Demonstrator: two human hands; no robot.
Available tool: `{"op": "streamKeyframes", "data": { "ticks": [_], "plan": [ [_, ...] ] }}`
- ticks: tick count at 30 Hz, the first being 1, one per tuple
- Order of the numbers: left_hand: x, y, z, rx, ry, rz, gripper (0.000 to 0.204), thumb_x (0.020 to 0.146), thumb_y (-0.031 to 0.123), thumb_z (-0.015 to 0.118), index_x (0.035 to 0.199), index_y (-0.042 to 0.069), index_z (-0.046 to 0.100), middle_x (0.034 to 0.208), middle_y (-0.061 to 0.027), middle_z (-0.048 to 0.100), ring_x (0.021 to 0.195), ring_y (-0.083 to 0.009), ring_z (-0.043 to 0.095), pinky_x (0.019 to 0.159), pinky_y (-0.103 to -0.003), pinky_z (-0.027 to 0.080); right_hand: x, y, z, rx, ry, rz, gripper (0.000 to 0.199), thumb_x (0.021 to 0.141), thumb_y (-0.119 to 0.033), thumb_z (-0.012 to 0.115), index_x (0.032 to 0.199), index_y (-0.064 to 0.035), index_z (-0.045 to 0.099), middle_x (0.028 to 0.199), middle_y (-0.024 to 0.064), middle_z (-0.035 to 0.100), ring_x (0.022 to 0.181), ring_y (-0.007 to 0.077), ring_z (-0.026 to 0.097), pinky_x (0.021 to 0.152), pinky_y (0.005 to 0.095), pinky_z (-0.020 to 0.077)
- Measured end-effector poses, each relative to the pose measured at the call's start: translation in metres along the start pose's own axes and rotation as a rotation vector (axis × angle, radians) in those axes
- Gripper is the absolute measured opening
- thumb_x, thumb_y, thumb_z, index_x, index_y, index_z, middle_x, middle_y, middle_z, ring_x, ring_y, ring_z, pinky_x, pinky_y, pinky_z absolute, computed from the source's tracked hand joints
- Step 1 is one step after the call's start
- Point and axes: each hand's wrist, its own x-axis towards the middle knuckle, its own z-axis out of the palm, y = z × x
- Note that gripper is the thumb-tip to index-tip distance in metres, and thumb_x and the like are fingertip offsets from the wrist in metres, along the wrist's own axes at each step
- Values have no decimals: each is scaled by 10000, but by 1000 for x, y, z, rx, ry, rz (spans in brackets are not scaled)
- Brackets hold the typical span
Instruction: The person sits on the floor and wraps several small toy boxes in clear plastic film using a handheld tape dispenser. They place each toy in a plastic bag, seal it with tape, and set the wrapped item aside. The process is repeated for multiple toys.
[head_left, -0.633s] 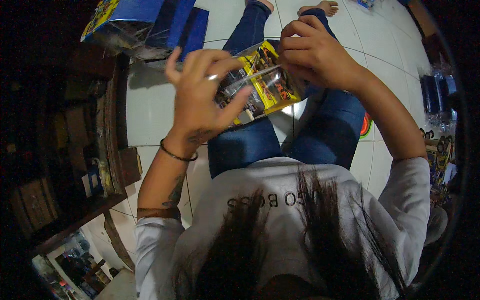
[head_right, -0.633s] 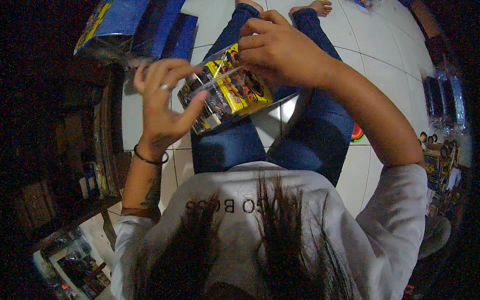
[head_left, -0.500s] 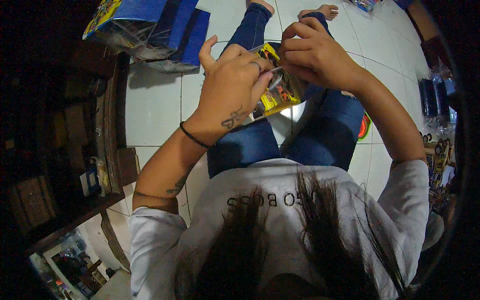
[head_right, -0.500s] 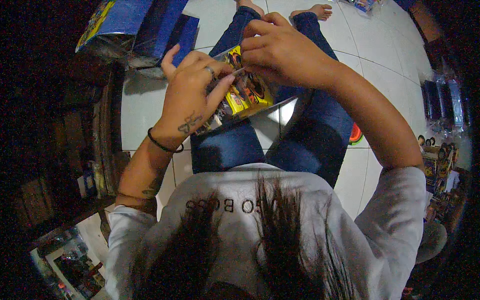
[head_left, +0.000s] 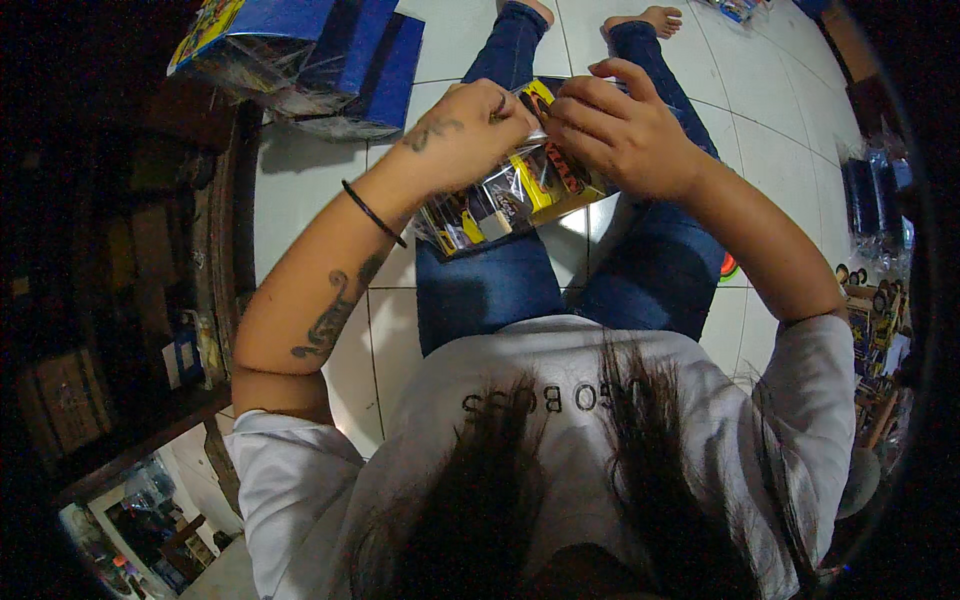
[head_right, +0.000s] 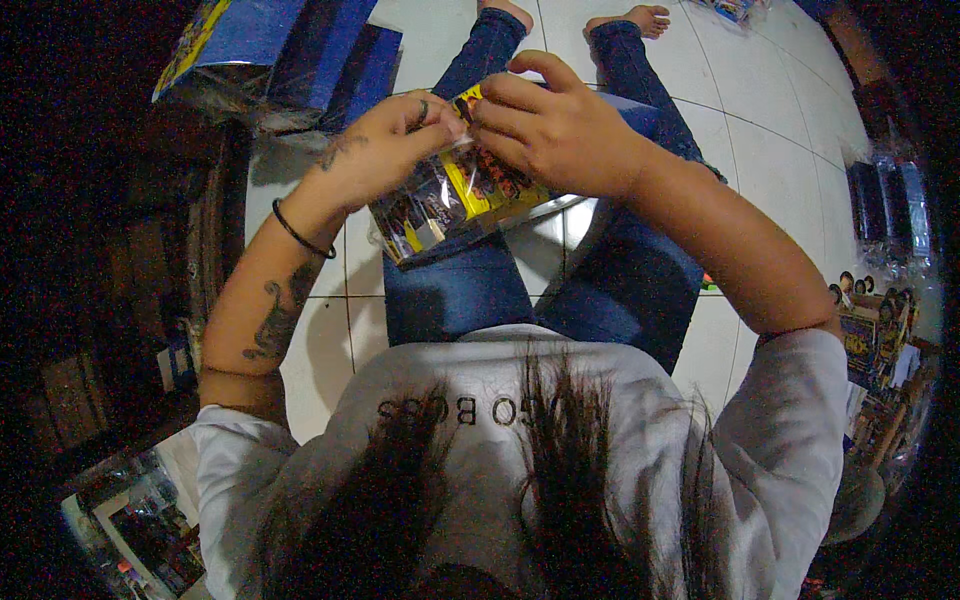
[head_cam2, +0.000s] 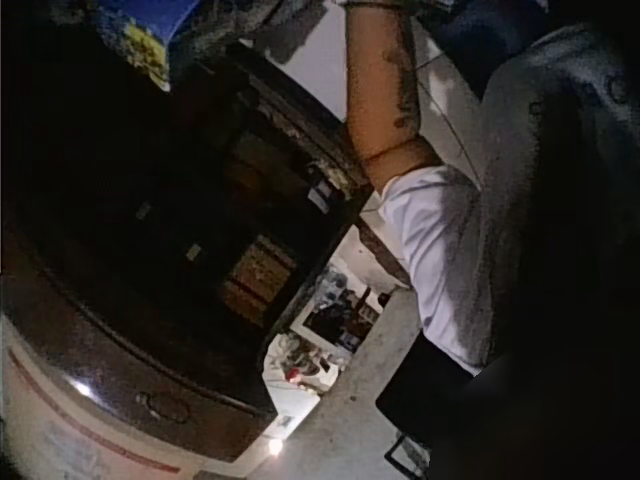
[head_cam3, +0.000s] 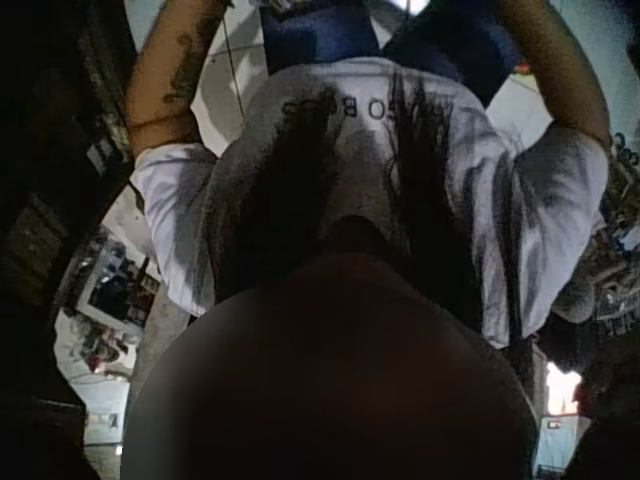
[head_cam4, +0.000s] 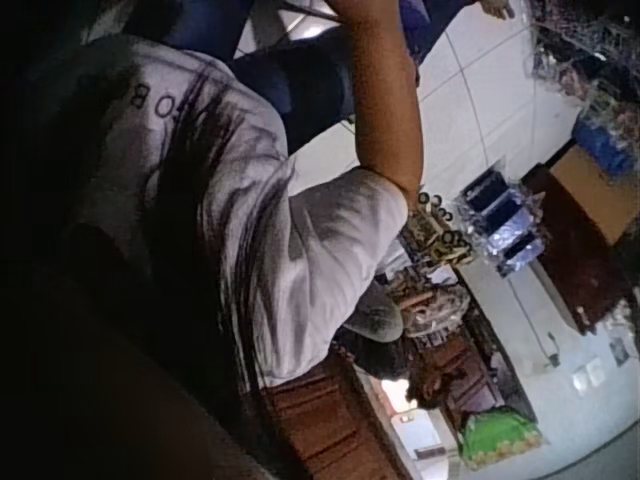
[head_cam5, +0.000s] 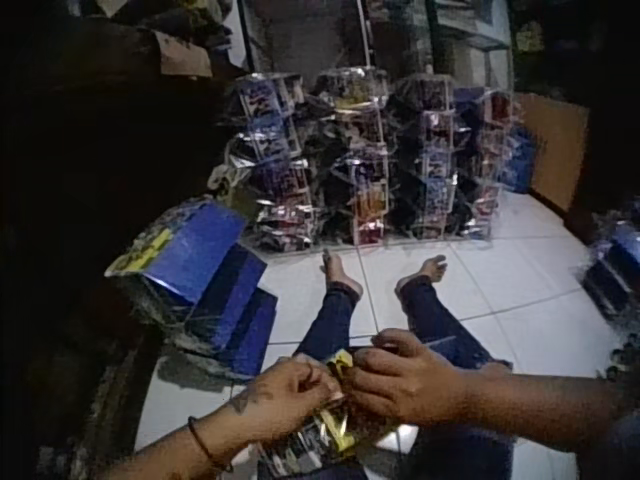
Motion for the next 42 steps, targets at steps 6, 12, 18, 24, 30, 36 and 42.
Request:
{"op": "streamKeyframes", "data": {
  "ticks": [6, 12, 18, 24, 30, 36, 42],
  "plan": [
    [-29, 2, 21, 614, 406, 522, 89, 809, 187, 672, 842, 104, 672, 836, -27, 623, 963, -222, 560, 1019, -545, 175, 2, 15, 10, 302, -127, -32, 211, 725, -194, 622, 908, -89, 618, 997, 44, 581, 1093, 211, 521, 1016, 427, 342],
    [-33, -7, 30, 675, 497, 525, 88, 787, 208, 707, 818, 130, 680, 845, 15, 629, 959, -181, 557, 1002, -508, 200, 24, 28, -32, 248, -252, -72, 199, 753, -184, 662, 925, -96, 614, 1013, 51, 565, 1117, 236, 496, 1013, 417, 343],
    [-40, -15, 30, 654, 540, 563, 78, 781, 208, 707, 829, 148, 695, 863, 30, 629, 981, -171, 551, 995, -519, 188, 0, 43, -47, 169, -160, 37, 233, 731, -219, 669, 938, -117, 637, 1042, 30, 593, 1091, 219, 513, 970, 417, 369],
    [-68, -27, 29, 768, 655, 549, 62, 763, 190, 704, 816, 159, 700, 834, 53, 604, 981, -158, 547, 981, -531, 184, -18, 17, -6, 173, -104, 188, 279, 703, -165, 704, 968, -129, 623, 1039, 4, 594, 1081, 230, 518, 951, 433, 372],
    [-70, -37, 42, 693, 730, 518, 78, 744, 170, 717, 819, 155, 698, 840, 51, 599, 971, -173, 544, 979, -536, 191, 8, -60, -17, 183, -13, 243, 451, 725, -109, 696, 1171, -153, 642, 1181, 7, 612, 1181, 245, 506, 995, 449, 325],
    [-81, -53, 35, 463, 735, 466, 165, 725, 180, 760, 880, 164, 706, 905, 5, 615, 970, -207, 534, 957, -407, 264, -1, -93, 9, 314, -27, 463, 377, 720, -196, 671, 1083, -94, 672, 1166, 7, 604, 1204, 222, 481, 1032, 491, 281],
    [-64, -54, 38, 465, 694, 623, 156, 713, 163, 770, 853, 148, 703, 888, -1, 621, 934, -208, 542, 886, -380, 312, -9, -82, 7, 351, -28, 418, 381, 757, -210, 650, 1124, -109, 652, 1247, 36, 562, 1259, 250, 439, 1037, 505, 257]
  ]
}}
